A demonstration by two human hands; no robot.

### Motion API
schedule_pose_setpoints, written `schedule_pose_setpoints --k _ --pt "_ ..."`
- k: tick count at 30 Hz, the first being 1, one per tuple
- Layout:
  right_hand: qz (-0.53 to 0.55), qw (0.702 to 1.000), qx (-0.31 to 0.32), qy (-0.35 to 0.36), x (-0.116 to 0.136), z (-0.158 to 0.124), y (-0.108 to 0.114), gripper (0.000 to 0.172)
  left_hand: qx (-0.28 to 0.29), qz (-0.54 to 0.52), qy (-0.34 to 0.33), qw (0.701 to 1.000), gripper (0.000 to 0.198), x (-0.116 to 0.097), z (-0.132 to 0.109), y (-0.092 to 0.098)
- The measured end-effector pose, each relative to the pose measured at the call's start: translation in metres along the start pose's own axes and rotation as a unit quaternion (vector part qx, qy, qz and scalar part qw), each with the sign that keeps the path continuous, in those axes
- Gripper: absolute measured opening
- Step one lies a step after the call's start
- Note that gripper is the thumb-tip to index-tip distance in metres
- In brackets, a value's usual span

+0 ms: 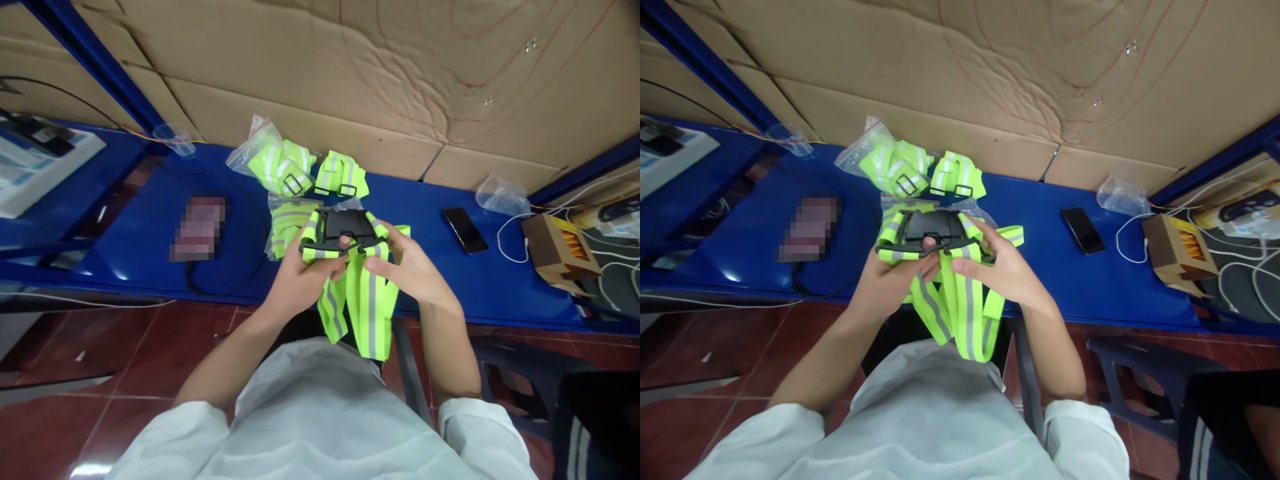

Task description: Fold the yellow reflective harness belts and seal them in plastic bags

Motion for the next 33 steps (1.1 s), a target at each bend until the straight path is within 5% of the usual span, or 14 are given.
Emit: schedule_pose_setpoints --k 5,12,17,21,24,26,29,33 --pt "0.026 0.999 -0.027 0.007 0.008 -0.006 -0.014 0.036 -0.059 0.055 -0.017 0.997 0.039 -0.017 -0.003 0.001" --pt "0.048 0.986 -0.152 0.04 0.009 -0.012 -0.012 0.023 0.021 0.179 -0.002 0.984 0.042 -0.021 -0.006 -0.008" --pt "0.006 0.988 -0.123 0.089 0.01 -0.014 -0.014 0.02 0.028 0.147 0.045 0.988 0.046 -0.003 -0.009 -0.002" --pt "-0.033 0.993 -0.084 0.077 0.018 -0.014 -0.019 0.035 0.039 0.042 0.087 0.994 0.054 0.001 -0.011 0.001" --pt "-0.095 0.991 -0.048 0.087 0.026 -0.017 -0.026 0.042 0.019 0.023 0.059 0.998 0.053 -0.001 -0.011 0.003" --pt "-0.196 0.973 -0.047 0.114 0.032 -0.021 -0.029 0.04 -0.003 0.041 0.04 0.998 0.05 0.0 -0.011 0.005" --pt "-0.409 0.902 -0.041 0.132 0.038 -0.027 -0.03 0.042 0.014 0.082 0.056 0.995 0.048 0.007 -0.013 0.002" --pt "-0.507 0.846 0.132 0.093 0.038 -0.036 -0.027 0.053 0.056 0.12 0.093 0.987 0.048 0.012 -0.014 0.001"
Point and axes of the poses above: each hand's wrist, its own z-axis towards the middle knuckle, its own y-axis out of the back of the hand, x = y × z, the point moved 5 cm from there along z, towards the middle knuckle, and after that the axes turned 10 degrees about y, right-handed, at the moved point
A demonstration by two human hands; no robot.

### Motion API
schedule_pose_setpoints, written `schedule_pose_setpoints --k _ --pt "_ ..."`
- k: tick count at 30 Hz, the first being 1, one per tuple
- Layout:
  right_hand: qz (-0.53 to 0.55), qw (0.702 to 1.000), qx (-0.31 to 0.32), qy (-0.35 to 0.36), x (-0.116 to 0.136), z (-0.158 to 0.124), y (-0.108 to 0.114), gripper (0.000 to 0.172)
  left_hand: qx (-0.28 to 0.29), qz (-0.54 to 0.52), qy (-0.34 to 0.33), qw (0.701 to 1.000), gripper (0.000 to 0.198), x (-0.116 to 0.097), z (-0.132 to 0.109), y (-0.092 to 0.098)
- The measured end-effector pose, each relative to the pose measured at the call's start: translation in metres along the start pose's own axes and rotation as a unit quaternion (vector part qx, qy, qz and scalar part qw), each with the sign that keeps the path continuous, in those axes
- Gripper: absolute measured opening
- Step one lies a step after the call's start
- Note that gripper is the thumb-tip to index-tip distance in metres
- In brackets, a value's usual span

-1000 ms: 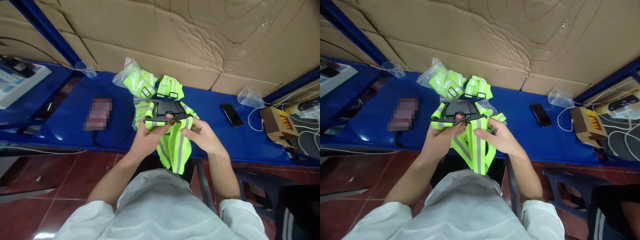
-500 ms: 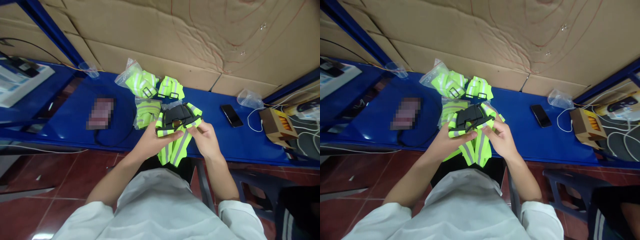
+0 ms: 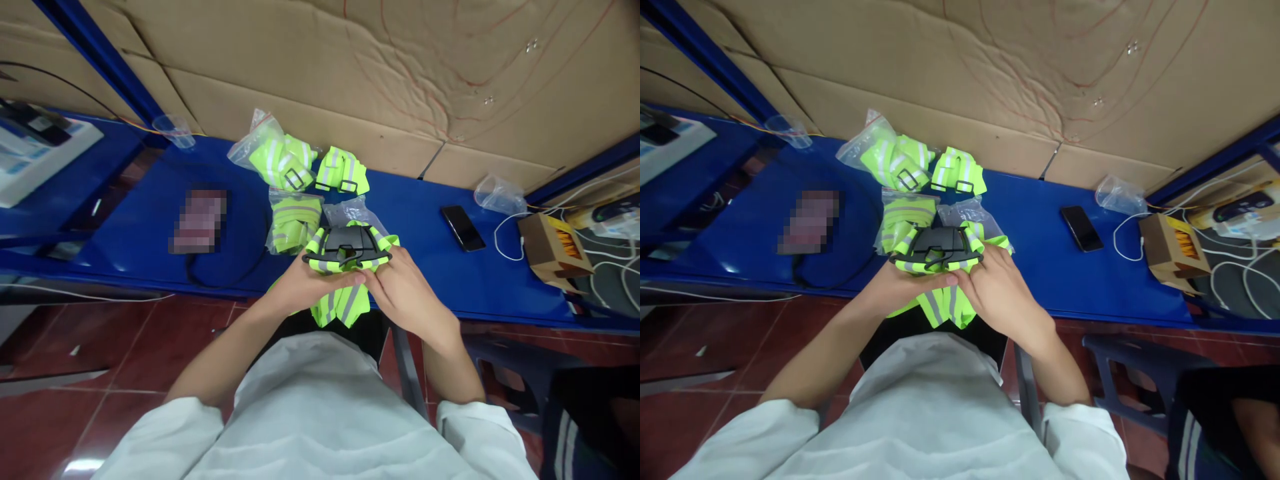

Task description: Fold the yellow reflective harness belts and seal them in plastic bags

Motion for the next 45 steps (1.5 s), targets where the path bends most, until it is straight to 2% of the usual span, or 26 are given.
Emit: schedule_pose_setpoints --k 1,2,3,4,5,6,7,10,12,16,20,22,24,26,28,30,34,35,36,38,39,41,43,45 --pt "0.01 0.999 0.035 0.008 -0.001 -0.004 0.002 0.051 -0.009 -0.003 0.003 1.0 0.047 0.0 0.0 0.003" --pt "0.02 0.999 0.042 0.006 -0.003 -0.008 0.008 0.049 -0.025 -0.007 0.004 1.0 0.046 0.0 0.001 0.006" --pt "0.029 0.999 0.021 -0.003 -0.005 -0.01 0.015 0.055 -0.044 -0.009 0.004 0.999 0.045 0.0 0.001 0.009" --pt "0.037 0.999 -0.014 -0.012 -0.005 -0.012 0.023 0.07 -0.057 -0.009 0.005 0.998 0.045 0.0 0.001 0.011" --pt "0.045 0.998 -0.047 -0.016 -0.004 -0.012 0.03 0.085 -0.06 -0.007 0.01 0.998 0.045 0.0 0.0 0.012" --pt "0.052 0.996 -0.067 -0.012 -0.002 -0.011 0.034 0.091 -0.052 -0.005 0.017 0.998 0.046 0.001 -0.001 0.01" --pt "0.058 0.996 -0.067 0.001 0.002 -0.008 0.035 0.088 -0.038 -0.006 0.024 0.999 0.048 0.002 -0.002 0.008" --pt "0.064 0.996 -0.034 0.05 0.013 0.004 0.029 0.059 0.0 -0.011 0.039 0.999 0.053 0.002 -0.006 0.0" --pt "0.05 0.995 -0.052 0.062 0.015 0.01 0.027 0.049 0.008 -0.023 0.044 0.999 0.058 0.001 -0.008 -0.003" --pt "0.024 0.99 -0.117 0.078 0.013 0.016 0.027 0.043 0.05 -0.013 0.102 0.993 0.058 0.005 -0.008 -0.009" --pt "0.002 0.98 -0.186 0.064 0.012 0.017 0.034 0.033 0.112 -0.041 0.124 0.985 0.057 0.007 -0.011 -0.022" --pt "0.003 0.979 -0.195 0.057 0.013 0.017 0.04 0.029 0.109 -0.056 0.141 0.982 0.057 0.009 -0.015 -0.025" --pt "0.048 0.981 -0.183 0.037 0.01 0.019 0.047 0.03 0.105 -0.073 0.133 0.983 0.054 0.009 -0.018 -0.026" --pt "0.132 0.979 -0.155 -0.012 0.003 0.021 0.054 0.038 0.143 -0.07 0.116 0.98 0.047 0.008 -0.021 -0.029" --pt "0.22 0.966 -0.122 -0.061 -0.005 0.024 0.058 0.048 0.184 -0.037 0.095 0.978 0.037 0.005 -0.024 -0.032" --pt "0.314 0.941 -0.092 -0.089 -0.011 0.026 0.056 0.053 0.2 0.004 0.066 0.978 0.031 0.001 -0.027 -0.032" --pt "0.518 0.841 -0.016 -0.158 -0.021 0.026 0.033 0.047 0.223 0.058 0.021 0.973 0.027 -0.007 -0.031 -0.033" --pt "0.529 0.831 -0.009 -0.172 -0.023 0.025 0.028 0.048 0.224 0.07 0.014 0.972 0.026 -0.007 -0.03 -0.032" --pt "0.511 0.842 -0.011 -0.175 -0.026 0.023 0.025 0.047 0.22 0.084 0.007 0.972 0.025 -0.007 -0.029 -0.031" --pt "0.397 0.906 -0.046 -0.139 -0.027 0.021 0.029 0.039 0.201 0.115 -0.009 0.973 0.023 -0.006 -0.025 -0.028" --pt "0.322 0.939 -0.071 -0.102 -0.024 0.021 0.035 0.035 0.191 0.127 -0.017 0.973 0.022 -0.006 -0.022 -0.026" --pt "0.19 0.977 -0.091 -0.018 -0.011 0.018 0.046 0.038 0.183 0.137 -0.03 0.973 0.022 -0.008 -0.019 -0.023" --pt "0.112 0.991 -0.051 0.044 0.004 0.015 0.049 0.056 0.2 0.137 -0.043 0.969 0.021 -0.012 -0.019 -0.023" --pt "0.068 0.995 0.019 0.065 0.014 0.011 0.046 0.082 0.221 0.152 -0.064 0.961 0.017 -0.021 -0.022 -0.024"
Point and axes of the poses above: each hand's wrist, its own z-axis towards the middle knuckle, its own y-axis out of the back of the hand, x = y × z, the point moved 5 cm from there along z, towards the middle knuckle, and after that the axes turned 10 degrees about y, right-handed, at the moved point
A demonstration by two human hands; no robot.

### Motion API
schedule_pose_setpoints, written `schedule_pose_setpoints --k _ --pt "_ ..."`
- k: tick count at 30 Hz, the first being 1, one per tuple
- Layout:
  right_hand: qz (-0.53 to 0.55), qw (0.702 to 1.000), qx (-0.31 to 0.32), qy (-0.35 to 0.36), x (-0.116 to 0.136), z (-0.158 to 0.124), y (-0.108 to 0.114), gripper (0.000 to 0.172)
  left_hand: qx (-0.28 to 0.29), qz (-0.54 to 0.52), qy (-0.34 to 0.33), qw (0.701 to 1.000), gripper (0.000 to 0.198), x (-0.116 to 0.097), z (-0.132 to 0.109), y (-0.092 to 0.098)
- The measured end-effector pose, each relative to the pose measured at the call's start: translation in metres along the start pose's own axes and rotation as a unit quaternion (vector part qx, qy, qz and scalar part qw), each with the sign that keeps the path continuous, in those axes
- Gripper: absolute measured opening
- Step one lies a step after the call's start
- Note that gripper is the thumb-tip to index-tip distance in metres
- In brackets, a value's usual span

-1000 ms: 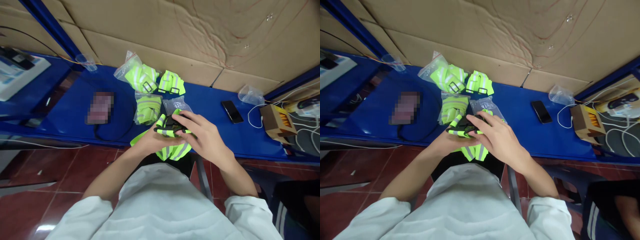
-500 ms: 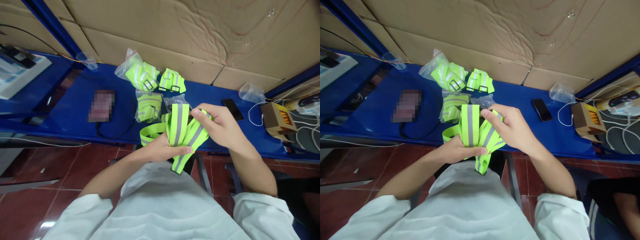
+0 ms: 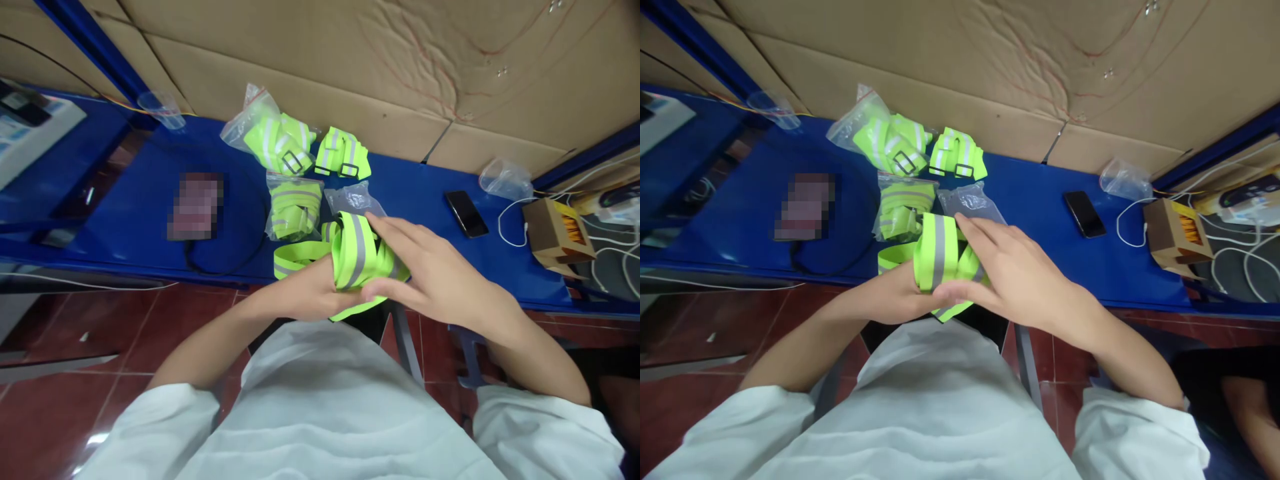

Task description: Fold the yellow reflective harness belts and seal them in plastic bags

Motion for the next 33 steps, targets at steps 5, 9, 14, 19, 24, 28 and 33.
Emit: schedule_pose_setpoints --k 5,9,14,19,24,28,33 --pt "0.031 0.997 0.073 0.002 0.005 0.001 -0.013 0.076 0.044 0.046 0.008 0.998 0.011 -0.014 0.0 0.0" --pt "0.039 0.999 0.0 -0.014 -0.003 0.011 -0.001 0.059 0.042 -0.127 0.078 0.988 0.02 -0.009 0.008 0.006" --pt "0.072 0.994 -0.059 -0.055 -0.014 0.021 0.03 0.032 0.08 -0.282 0.142 0.945 0.033 -0.001 0.007 -0.001" --pt "0.3 0.944 -0.034 -0.133 -0.027 0.022 0.035 0.042 0.103 -0.186 0.079 0.974 0.031 -0.005 0.003 -0.006" --pt "0.459 0.866 -0.032 -0.195 -0.04 0.018 0.003 0.052 0.062 -0.072 0.018 0.995 0.024 -0.019 0.003 0.004" --pt "0.256 0.952 -0.118 -0.119 -0.039 0.017 0.012 0.043 0.032 -0.054 0.017 0.998 0.019 -0.021 0.005 0.009" --pt "0.123 0.992 -0.001 -0.022 -0.008 0.015 0.013 0.055 0.017 -0.025 -0.004 1.0 0.019 -0.024 0.008 0.008"
Point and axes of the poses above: each hand's wrist, its own z-axis towards the middle knuckle, its own y-axis out of the back of the hand, x = y × z, the point moved 5 cm from there along z, towards the middle knuckle, and after that the axes turned 10 degrees about y, right-handed, at the moved point
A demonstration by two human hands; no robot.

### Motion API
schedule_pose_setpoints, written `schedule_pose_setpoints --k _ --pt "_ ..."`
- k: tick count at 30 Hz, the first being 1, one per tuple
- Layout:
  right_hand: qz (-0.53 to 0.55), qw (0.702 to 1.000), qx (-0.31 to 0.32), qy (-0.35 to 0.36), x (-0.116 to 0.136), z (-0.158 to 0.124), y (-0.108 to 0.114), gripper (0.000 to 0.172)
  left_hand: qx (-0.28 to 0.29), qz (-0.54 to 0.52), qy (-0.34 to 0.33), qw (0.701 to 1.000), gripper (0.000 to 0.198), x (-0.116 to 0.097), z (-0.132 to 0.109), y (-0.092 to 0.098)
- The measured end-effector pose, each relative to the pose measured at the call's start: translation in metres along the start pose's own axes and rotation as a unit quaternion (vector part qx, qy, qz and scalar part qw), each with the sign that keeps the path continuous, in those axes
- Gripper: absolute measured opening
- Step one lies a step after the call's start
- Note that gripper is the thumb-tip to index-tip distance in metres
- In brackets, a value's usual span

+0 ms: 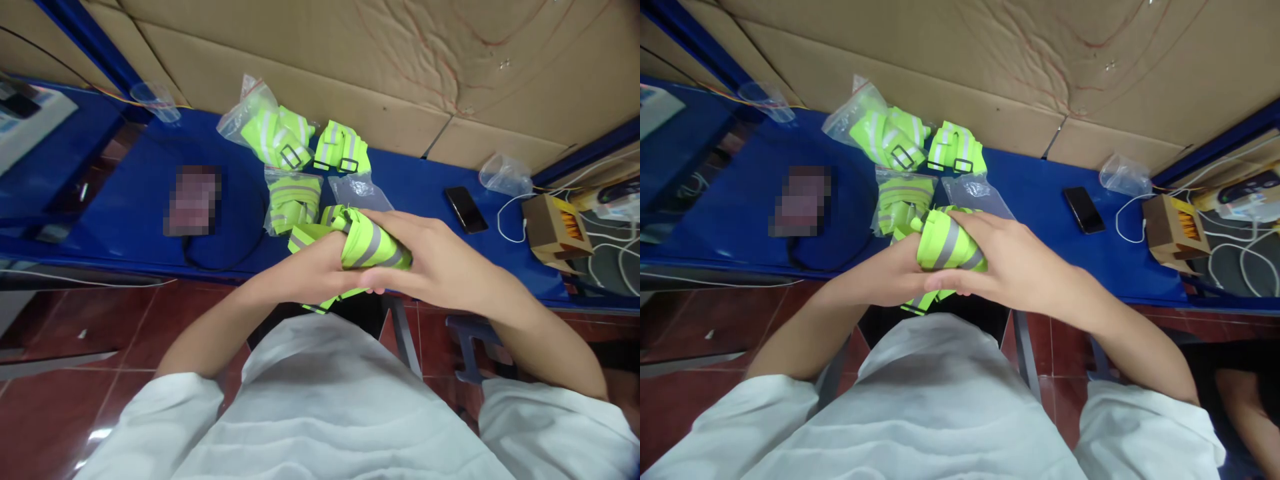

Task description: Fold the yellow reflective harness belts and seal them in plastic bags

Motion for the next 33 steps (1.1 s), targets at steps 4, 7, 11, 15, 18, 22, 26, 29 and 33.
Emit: schedule_pose_setpoints --k 4,7,11,15,18,22,26,29,33 --pt "-0.053 0.997 -0.055 -0.002 0.008 0.0 0.003 0.048 -0.031 0.012 0.003 0.999 0.015 -0.005 0.003 0.004" --pt "-0.031 0.993 -0.109 -0.025 0.008 -0.003 0.015 0.039 0.001 -0.006 0.038 0.999 0.014 -0.003 0.005 0.005" --pt "0.179 0.968 -0.138 -0.106 -0.001 -0.009 0.027 0.032 0.05 -0.039 0.077 0.995 0.015 0.004 0.006 0.0" --pt "0.425 0.886 -0.051 -0.179 -0.017 -0.007 0.004 0.047 0.073 -0.052 0.056 0.994 0.012 -0.001 0.004 -0.005" --pt "0.34 0.916 -0.124 -0.17 -0.034 -0.004 0.001 0.045 0.046 -0.042 0.038 0.997 0.008 -0.004 0.003 -0.002" --pt "0.122 0.973 -0.179 -0.077 -0.026 -0.005 0.009 0.038 0.028 -0.026 0.019 0.999 0.014 -0.003 0.005 0.002" --pt "-0.008 0.998 -0.066 -0.019 -0.003 -0.007 0.001 0.064 -0.007 -0.004 -0.023 1.0 0.015 -0.003 0.008 0.002" --pt "-0.04 0.997 -0.065 0.009 0.003 -0.008 -0.002 0.074 -0.025 0.031 -0.039 0.998 0.028 -0.005 0.009 0.001" --pt "-0.03 0.994 -0.106 -0.003 -0.002 -0.005 0.003 0.061 0.047 -0.07 0.009 0.996 0.032 -0.004 0.009 -0.001"
Point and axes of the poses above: each hand's wrist, its own z-axis towards the middle knuckle, its own y-axis out of the back of the hand, x = y × z, the point moved 5 cm from there along z, towards the middle knuckle, and after that the axes turned 10 degrees about y, right-handed, at the moved point
